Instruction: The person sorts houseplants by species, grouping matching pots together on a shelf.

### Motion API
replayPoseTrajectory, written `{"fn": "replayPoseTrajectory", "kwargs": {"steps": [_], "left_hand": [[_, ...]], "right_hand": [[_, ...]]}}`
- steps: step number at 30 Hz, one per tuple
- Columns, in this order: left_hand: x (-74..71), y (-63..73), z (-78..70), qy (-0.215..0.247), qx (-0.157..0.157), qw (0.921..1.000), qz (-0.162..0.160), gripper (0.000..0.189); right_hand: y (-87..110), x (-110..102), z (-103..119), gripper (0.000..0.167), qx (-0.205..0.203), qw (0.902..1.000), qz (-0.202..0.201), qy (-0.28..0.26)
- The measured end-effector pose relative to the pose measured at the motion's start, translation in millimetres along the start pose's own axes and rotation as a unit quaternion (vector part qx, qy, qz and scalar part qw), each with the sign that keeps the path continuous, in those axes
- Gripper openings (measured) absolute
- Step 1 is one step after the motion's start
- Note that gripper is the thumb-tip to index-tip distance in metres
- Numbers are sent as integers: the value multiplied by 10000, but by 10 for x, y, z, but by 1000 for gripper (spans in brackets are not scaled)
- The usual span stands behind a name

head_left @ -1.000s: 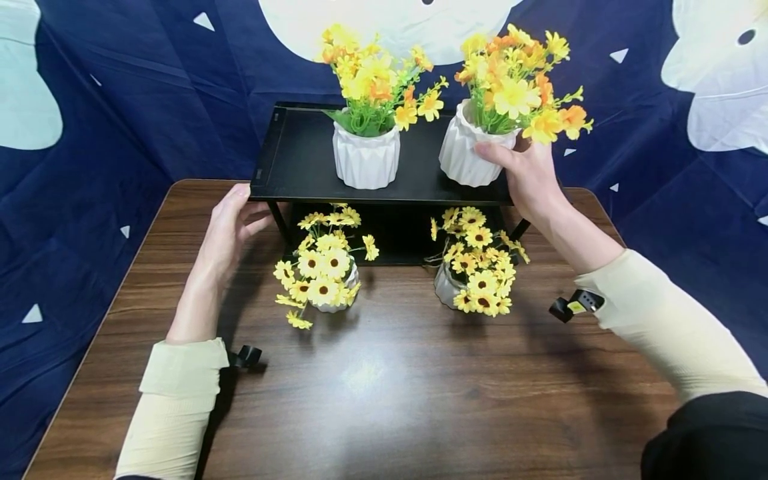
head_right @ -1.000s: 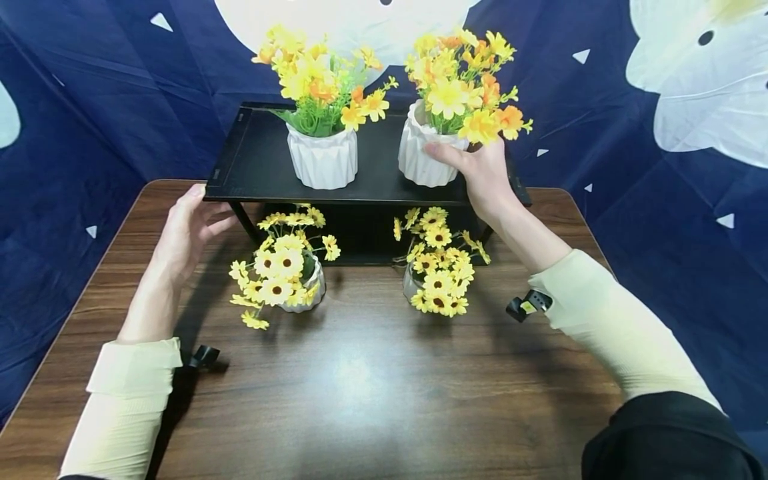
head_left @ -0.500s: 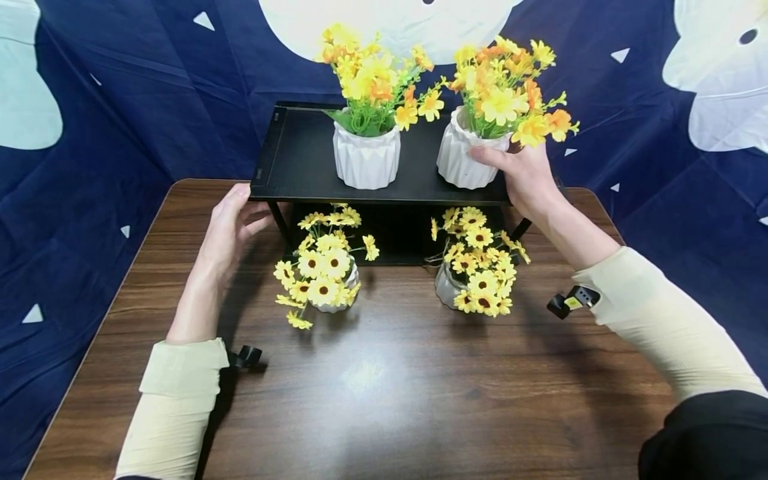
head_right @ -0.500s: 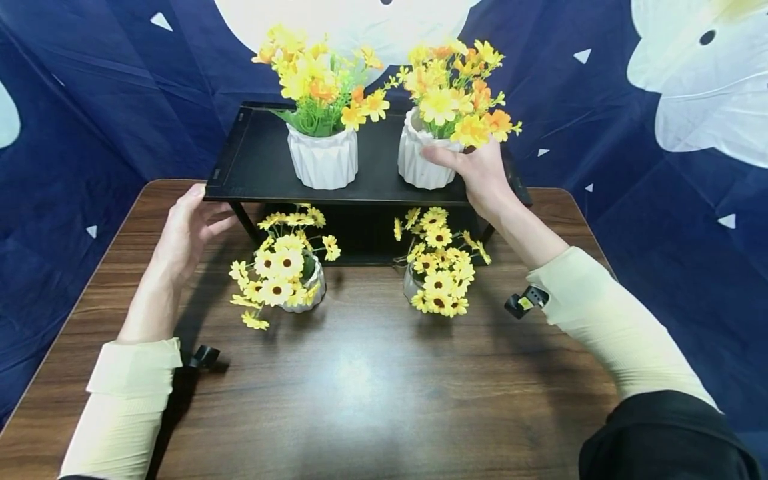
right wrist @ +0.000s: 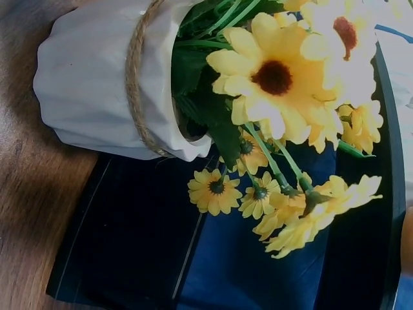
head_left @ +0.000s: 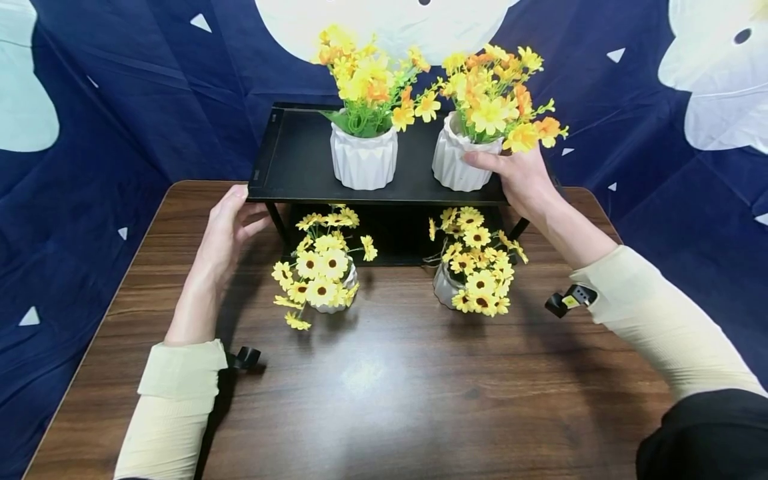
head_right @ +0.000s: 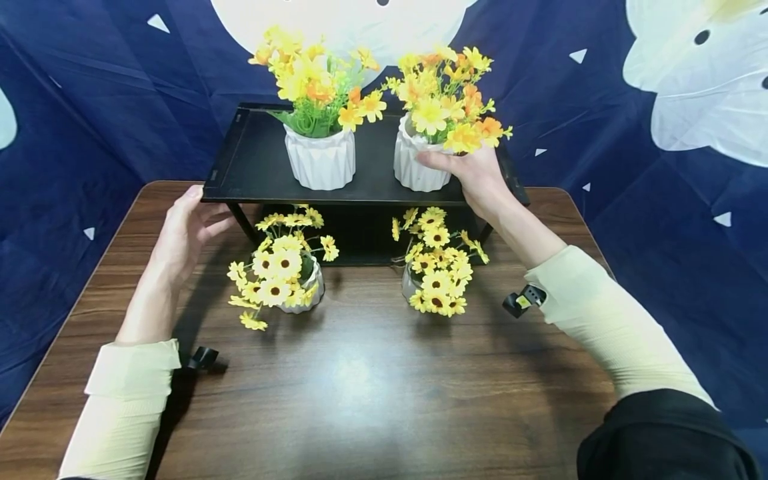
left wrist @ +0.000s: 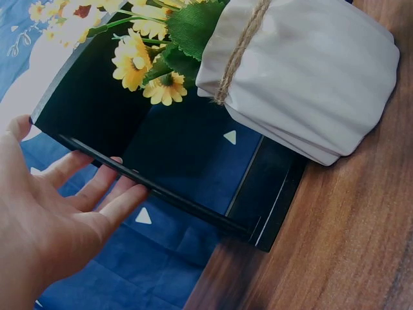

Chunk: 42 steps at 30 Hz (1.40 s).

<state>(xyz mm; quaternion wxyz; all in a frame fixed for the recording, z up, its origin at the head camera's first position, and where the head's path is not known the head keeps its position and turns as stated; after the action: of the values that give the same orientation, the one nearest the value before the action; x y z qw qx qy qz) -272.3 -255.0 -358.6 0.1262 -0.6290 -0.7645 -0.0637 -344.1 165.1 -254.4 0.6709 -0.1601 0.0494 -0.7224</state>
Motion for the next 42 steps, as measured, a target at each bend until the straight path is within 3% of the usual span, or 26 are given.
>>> {"fn": "replayPoseTrajectory", "kwargs": {"steps": [15, 27, 42], "left_hand": [[6, -3, -2, -68, 2, 10000, -18, 23], [5, -4, -5, -21, 34, 10000, 3, 23], [-1, -11, 3, -62, 36, 10000, 56, 24]], "right_hand": [[27, 27, -31, 72, 362, 9981, 368, -326], [42, 24, -81, 67, 595, 9964, 578, -200], [90, 30, 8, 62, 254, 9970, 663, -294]]}}
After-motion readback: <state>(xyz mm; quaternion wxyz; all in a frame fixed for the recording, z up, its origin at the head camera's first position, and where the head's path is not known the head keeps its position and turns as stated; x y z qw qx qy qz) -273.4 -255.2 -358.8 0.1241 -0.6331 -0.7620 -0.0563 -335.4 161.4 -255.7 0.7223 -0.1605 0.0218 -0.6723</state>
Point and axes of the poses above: each hand's wrist, its own y-axis away from the middle knuckle, its own x-axis out of the palm, z = x × y, the point moved 8 cm from there along -y, towards the middle knuckle, and after that the axes turned 12 degrees about -z, right-handed, at the moved point
